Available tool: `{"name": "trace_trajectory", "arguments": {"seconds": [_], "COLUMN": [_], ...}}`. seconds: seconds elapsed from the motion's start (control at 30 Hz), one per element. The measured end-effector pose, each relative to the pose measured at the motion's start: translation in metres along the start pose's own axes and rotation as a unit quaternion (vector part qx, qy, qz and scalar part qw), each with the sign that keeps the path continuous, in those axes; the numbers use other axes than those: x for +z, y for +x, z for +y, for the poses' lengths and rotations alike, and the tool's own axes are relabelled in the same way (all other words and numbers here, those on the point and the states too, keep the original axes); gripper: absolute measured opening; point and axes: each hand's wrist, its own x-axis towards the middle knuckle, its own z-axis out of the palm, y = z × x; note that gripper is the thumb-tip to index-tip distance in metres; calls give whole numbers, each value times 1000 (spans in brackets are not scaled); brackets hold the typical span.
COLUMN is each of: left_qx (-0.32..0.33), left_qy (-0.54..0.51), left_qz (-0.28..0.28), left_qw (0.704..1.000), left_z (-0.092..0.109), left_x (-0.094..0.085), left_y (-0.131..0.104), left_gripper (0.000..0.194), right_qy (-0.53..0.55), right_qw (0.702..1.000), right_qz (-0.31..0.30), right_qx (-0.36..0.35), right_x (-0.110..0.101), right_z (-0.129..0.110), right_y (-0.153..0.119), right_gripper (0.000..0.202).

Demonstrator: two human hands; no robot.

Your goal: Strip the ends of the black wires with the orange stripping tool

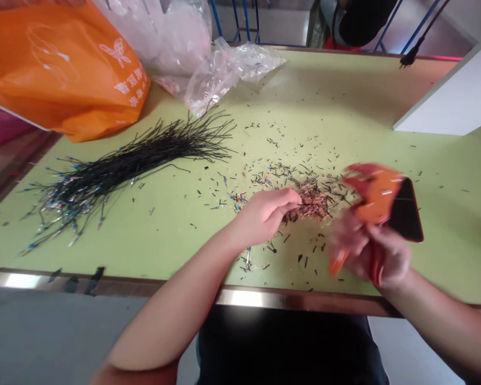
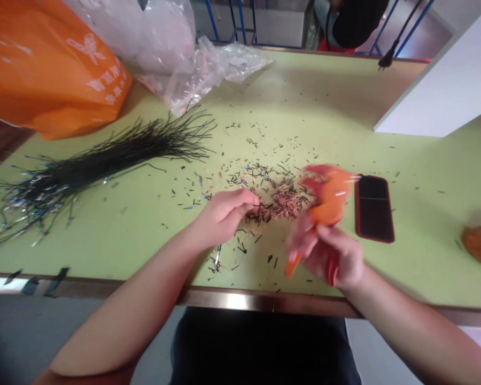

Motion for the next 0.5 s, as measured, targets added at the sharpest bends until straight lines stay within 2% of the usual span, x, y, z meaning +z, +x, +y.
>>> {"name": "trace_trajectory", "arguments": {"seconds": [0.03, 0.1, 0.13, 0.17, 0.23, 0.33, 0.4, 0.5], "left_qx": [-16, -46, -56, -62, -70, -65, -57, -63], "left_qy": [-45, -110, -125, -128, -106, -33, 14, 33], "left_qz": [0, 12, 25, 36, 44, 46, 48, 59], "left_qw": [999, 993, 990, 989, 991, 996, 997, 996], "left_z": [2, 4, 3, 3, 1, 0, 0, 1], "left_x": [-3, -7, -9, -9, -7, 1, 6, 11], "left_y": [-1, -1, -1, -1, -1, 1, 1, 1], "left_gripper": [22, 25, 27, 28, 29, 26, 24, 23], "right_qy": [0, 19, 18, -4, -92, -225, -309, -407], "right_qw": [996, 976, 972, 974, 986, 973, 949, 912], "right_qz": [57, 112, 122, 122, 105, 32, -11, -31], "right_qx": [-75, -186, -198, -191, -95, 32, 59, 38], "right_x": [-3, -10, -13, -17, -21, -22, -18, -13], "right_z": [-11, -27, -31, -30, -20, 3, 12, 14], "right_y": [4, 14, 18, 22, 24, 18, 10, 1], "right_gripper": [11, 22, 25, 20, 12, 31, 34, 28]}}
